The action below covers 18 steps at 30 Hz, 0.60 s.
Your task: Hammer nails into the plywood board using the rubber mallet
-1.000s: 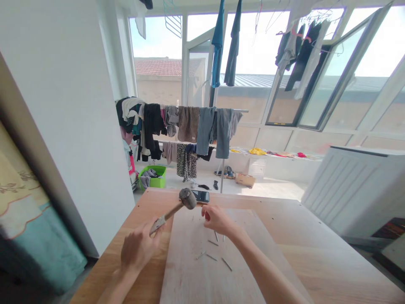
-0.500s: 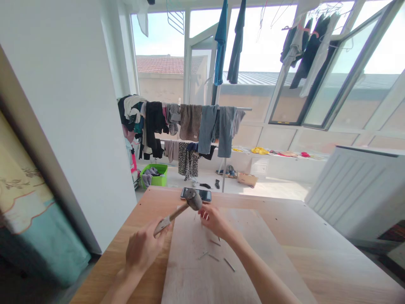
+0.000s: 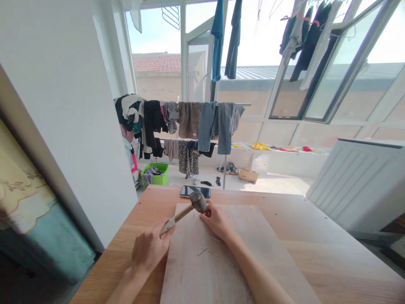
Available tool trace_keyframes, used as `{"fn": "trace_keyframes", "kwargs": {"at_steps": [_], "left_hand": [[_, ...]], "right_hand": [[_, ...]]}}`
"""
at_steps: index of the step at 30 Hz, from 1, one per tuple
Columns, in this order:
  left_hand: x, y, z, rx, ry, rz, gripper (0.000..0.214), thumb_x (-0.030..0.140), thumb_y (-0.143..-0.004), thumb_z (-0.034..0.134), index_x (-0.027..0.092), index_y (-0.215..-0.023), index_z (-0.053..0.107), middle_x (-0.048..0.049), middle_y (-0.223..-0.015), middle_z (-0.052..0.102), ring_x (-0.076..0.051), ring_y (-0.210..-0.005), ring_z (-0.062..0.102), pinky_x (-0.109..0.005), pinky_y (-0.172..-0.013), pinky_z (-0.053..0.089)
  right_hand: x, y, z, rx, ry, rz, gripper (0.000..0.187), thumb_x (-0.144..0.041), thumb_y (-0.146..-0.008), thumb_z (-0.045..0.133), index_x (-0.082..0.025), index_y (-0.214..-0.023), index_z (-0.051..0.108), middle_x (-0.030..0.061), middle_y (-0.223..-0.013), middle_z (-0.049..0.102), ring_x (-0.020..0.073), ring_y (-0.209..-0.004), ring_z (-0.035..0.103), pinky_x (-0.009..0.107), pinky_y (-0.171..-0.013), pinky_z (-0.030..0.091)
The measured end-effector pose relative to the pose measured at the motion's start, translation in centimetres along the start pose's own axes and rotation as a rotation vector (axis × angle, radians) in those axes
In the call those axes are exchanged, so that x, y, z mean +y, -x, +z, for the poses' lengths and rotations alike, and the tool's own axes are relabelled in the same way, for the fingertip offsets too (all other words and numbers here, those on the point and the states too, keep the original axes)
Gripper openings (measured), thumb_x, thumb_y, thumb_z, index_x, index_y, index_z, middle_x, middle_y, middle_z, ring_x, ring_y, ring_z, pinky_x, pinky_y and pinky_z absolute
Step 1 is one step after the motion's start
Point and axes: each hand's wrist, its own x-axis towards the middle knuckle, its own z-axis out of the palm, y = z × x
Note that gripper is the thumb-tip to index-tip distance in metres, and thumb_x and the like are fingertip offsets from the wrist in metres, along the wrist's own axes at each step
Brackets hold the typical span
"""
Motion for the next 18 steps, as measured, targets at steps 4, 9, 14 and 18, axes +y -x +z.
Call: {"fn": "trace_keyframes", "kwargs": {"at_steps": [4,9,14,18], "left_hand": [[0.1,0.0,0.0,-0.022,-0.054,0.045,0.031,0.047,-0.094,0.049,0.028,-0.107,0.070,-0.0043,-0.102,0.077,-0.025,-0.081,0.074,-0.027,-0.059,0.045],[0.2,0.0,0.0,0.002,-0.059,0.061,0.032,0.045,-0.095,0.047,0.027,-0.107,0.070,-0.0047,-0.100,0.077,-0.024,-0.082,0.074,-0.027,-0.060,0.047],[-0.1,0.0,0.3,0.003,-0.054,0.060,0.031,0.048,-0.094,0.050,0.029,-0.106,0.070,-0.0028,-0.099,0.078,-0.024,-0.081,0.074,-0.028,-0.060,0.047],[-0.2,0.1,0.5,0.033,-0.027,0.013,0.028,0.046,-0.093,0.053,0.029,-0.109,0.070,-0.0019,-0.098,0.078,-0.024,-0.083,0.074,-0.027,-0.062,0.047]], "right_hand": [[-0.3,0.2,-0.4,-0.016,0.010,-0.011,0.037,-0.017,-0.071,0.059,-0.021,-0.107,0.056,-0.0043,-0.069,0.061,0.0148,-0.064,0.055,0.024,-0.061,0.040],[-0.5,0.3,-0.4,-0.008,0.029,0.019,0.037,-0.016,-0.070,0.059,-0.021,-0.107,0.056,-0.0053,-0.067,0.059,0.0142,-0.062,0.054,0.023,-0.059,0.040],[0.0,-0.1,-0.5,-0.049,-0.045,0.000,0.045,-0.015,-0.069,0.061,-0.021,-0.113,0.052,-0.0028,-0.078,0.062,0.0146,-0.067,0.058,0.025,-0.062,0.044],[0.0,-0.4,-3.1,-0.082,0.036,0.052,0.037,-0.020,-0.070,0.065,-0.020,-0.105,0.051,0.0016,-0.091,0.064,0.0163,-0.076,0.062,0.029,-0.069,0.048]]}}
